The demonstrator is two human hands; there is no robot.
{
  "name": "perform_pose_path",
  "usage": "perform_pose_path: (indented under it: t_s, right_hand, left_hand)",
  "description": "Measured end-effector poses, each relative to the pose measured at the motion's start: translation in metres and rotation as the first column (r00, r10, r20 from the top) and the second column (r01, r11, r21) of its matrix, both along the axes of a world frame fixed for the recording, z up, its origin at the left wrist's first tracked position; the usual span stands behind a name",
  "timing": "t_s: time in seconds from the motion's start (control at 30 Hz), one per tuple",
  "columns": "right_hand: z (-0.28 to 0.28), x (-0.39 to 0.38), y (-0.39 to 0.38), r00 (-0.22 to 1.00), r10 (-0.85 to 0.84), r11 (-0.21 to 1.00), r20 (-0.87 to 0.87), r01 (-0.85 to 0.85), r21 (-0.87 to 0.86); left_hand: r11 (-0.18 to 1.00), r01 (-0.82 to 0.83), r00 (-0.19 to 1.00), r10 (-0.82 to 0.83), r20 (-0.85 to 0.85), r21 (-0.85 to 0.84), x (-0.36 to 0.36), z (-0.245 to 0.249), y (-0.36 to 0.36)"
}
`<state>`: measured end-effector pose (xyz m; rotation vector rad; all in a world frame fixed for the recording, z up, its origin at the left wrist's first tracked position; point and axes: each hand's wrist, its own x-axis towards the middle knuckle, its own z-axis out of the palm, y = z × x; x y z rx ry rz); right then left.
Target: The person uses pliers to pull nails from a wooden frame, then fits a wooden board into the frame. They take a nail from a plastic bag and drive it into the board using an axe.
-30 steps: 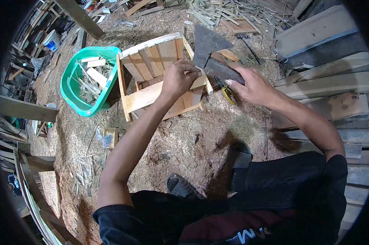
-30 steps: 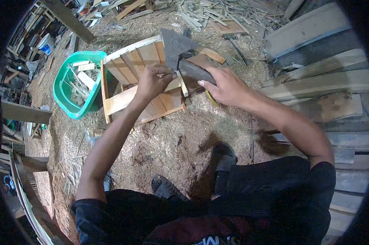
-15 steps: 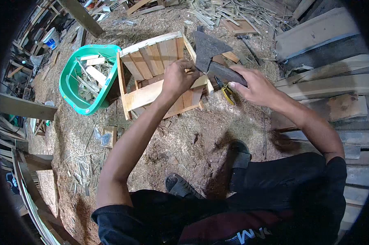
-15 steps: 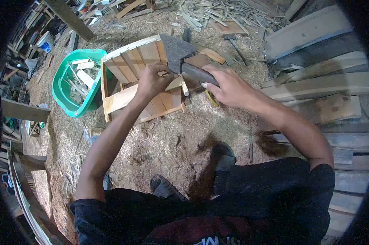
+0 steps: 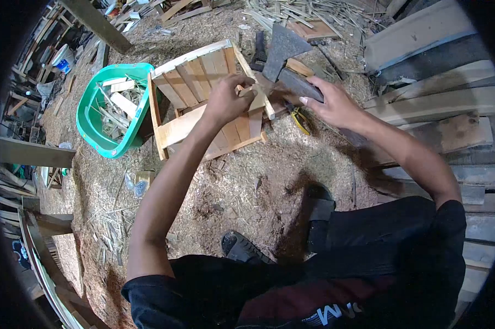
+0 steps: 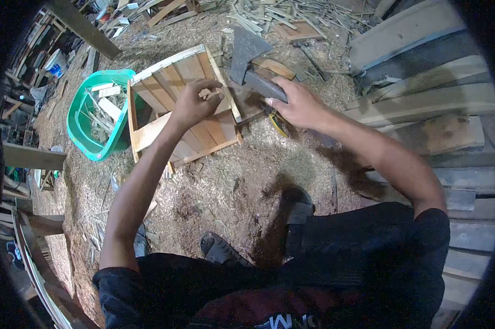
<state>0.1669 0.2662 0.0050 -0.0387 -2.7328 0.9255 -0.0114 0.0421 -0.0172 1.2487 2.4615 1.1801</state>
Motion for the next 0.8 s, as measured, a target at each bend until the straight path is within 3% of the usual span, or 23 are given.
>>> perform_pose_path:
  t_s: [0.03, 0.13, 0.17, 0.27, 0.3, 0.4, 0.5, 0.6, 0.63, 0.7, 0.73, 0.77, 0.8]
  right_hand:
    - [-0.004, 0.002, 0.003, 1.0, 0.006, 1.0, -0.018, -0.006, 0.01]
    - [-0.018, 0.012, 0.004, 0.976, -0.053, 0.983, 0.212, 0.087, -0.159]
    - [-0.025, 0.015, 0.004, 0.958, -0.064, 0.965, 0.28, 0.13, -0.226]
    - [-0.046, 0.026, -0.001, 0.887, -0.082, 0.877, 0.454, 0.28, -0.39]
    - [-0.049, 0.031, -0.004, 0.869, -0.113, 0.905, 0.482, 0.291, -0.311]
    - [-0.107, 0.047, 0.007, 0.809, -0.1, 0.886, 0.58, 0.338, -0.318]
    - [-0.144, 0.065, 0.008, 0.786, -0.185, 0.873, 0.59, 0.407, -0.269]
    - [-0.165, 0.07, 0.014, 0.752, -0.168, 0.867, 0.638, 0.42, -0.267]
    - [-0.175, 0.072, 0.019, 0.753, -0.215, 0.922, 0.621, 0.367, -0.126]
    - [-0.192, 0.07, 0.026, 0.774, -0.289, 0.957, 0.564, 0.24, 0.161]
    - [-0.178, 0.064, 0.022, 0.835, -0.213, 0.969, 0.508, 0.114, 0.22]
    - [-0.163, 0.058, 0.022, 0.883, -0.125, 0.959, 0.452, -0.01, 0.285]
    - [-0.152, 0.051, 0.021, 0.916, -0.029, 0.927, 0.399, -0.125, 0.353]
  left_hand:
    - [0.997, 0.039, 0.997, -0.035, -0.065, 0.061, 0.001, 0.0, -0.001]
    - [0.977, 0.063, 0.854, 0.054, -0.518, 0.205, 0.024, 0.007, -0.001]
    - [0.971, 0.139, 0.837, -0.009, -0.547, 0.197, 0.036, 0.011, -0.004]
    - [0.934, 0.341, 0.917, -0.306, -0.255, 0.104, 0.08, -0.023, -0.014]
    - [0.952, 0.303, 0.95, -0.298, -0.095, 0.052, 0.103, -0.045, -0.016]
    - [0.979, 0.185, 0.95, -0.155, 0.271, -0.089, 0.149, -0.117, -0.012]
    - [0.993, -0.099, 0.894, 0.117, 0.432, -0.064, 0.166, -0.165, 0.003]
    - [0.981, -0.194, 0.919, 0.181, 0.351, 0.001, 0.178, -0.225, 0.014]
    - [0.99, -0.141, 0.885, 0.132, 0.447, -0.012, 0.18, -0.212, 0.015]
    - [0.983, -0.18, 0.901, 0.182, 0.394, -0.043, 0.187, -0.216, 0.021]
    - [0.978, -0.201, 0.908, 0.207, 0.363, -0.057, 0.188, -0.216, 0.024]
    - [0.979, -0.201, 0.86, 0.158, 0.485, 0.039, 0.189, -0.216, 0.024]
    - [0.971, -0.237, 0.862, 0.196, 0.467, 0.029, 0.189, -0.219, 0.026]
